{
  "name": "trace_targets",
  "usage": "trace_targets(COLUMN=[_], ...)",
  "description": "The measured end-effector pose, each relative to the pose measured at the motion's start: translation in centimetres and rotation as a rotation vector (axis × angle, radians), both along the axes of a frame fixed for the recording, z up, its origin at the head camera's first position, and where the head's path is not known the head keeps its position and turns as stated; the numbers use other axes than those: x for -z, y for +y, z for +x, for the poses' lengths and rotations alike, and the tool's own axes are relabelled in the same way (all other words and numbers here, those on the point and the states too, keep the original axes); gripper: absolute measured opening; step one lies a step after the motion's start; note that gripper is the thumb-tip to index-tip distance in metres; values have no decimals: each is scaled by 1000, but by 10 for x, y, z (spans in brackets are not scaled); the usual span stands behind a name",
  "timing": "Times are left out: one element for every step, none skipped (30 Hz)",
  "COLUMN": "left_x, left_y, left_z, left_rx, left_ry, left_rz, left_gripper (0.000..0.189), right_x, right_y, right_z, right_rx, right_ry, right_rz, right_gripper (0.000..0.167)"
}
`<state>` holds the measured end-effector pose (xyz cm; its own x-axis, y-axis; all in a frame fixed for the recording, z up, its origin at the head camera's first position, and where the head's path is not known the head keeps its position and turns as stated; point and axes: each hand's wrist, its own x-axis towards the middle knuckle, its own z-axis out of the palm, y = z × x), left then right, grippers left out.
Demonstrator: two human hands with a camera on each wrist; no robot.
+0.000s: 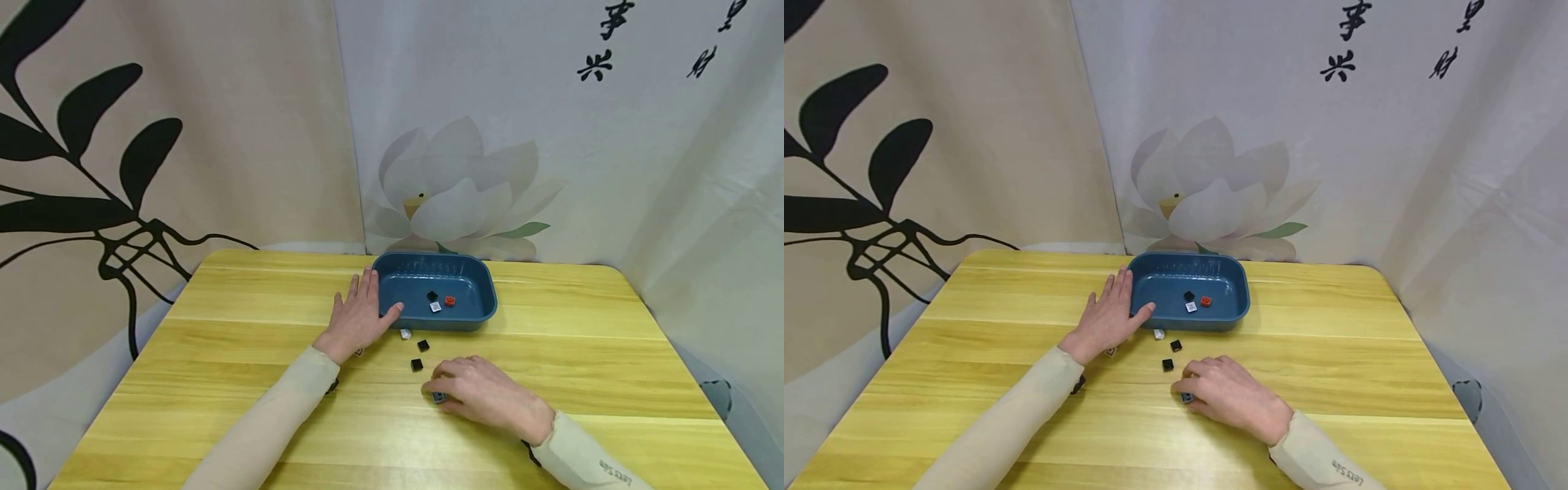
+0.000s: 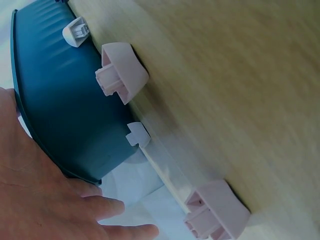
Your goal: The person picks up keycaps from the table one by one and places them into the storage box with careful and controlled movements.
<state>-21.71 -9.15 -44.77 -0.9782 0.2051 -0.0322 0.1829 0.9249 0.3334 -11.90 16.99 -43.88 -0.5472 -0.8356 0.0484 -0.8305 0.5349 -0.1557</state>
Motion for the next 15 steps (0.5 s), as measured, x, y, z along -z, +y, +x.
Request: trace_targets(left_x=[0,0,0,0,0,0,0,0,-1,-1,-1,0,0,0,0], left_y=[0,0,0,0,0,0,0,0,0,0,0,0,0,0,0], left_z=[0,0,0,0,1,1,1,1,1,1,1,1,1,1,1], left_rx=[0,-1,-1,-1,-1,0,1,1,2,3,4,4,4,4,3], left_ry=[-1,-1,-2,-3,-4,-4,-6,-6,-5,-6,-5,-4,-4,-3,-3], left_rz=[2,2,3,6,7,8,10,11,12,12,12,11,10,10,10], left_gripper=[99,99,99,99,99,99,99,99,99,99,99,99,99,99,99], right_x=[0,0,0,0,-1,-1,-1,0,-1,-1,-1,-1,-1,0,0], right_y=[0,0,0,0,0,-1,-1,-1,-1,-1,-2,-2,-2,-3,-3], right_z=[0,0,0,0,0,0,0,0,0,0,0,0,0,-1,-1], right_rx=[2,5,5,6,6,9,8,6,4,3,2,2,3,4,6], right_ry=[-6,-10,-11,-12,-10,-11,-7,-2,1,5,8,10,12,11,12], right_rz=[6,11,13,14,18,21,22,22,23,26,28,31,34,36,38], right_gripper=[33,33,32,32,31,31,30,30,29,28,27,26,25,24,23])
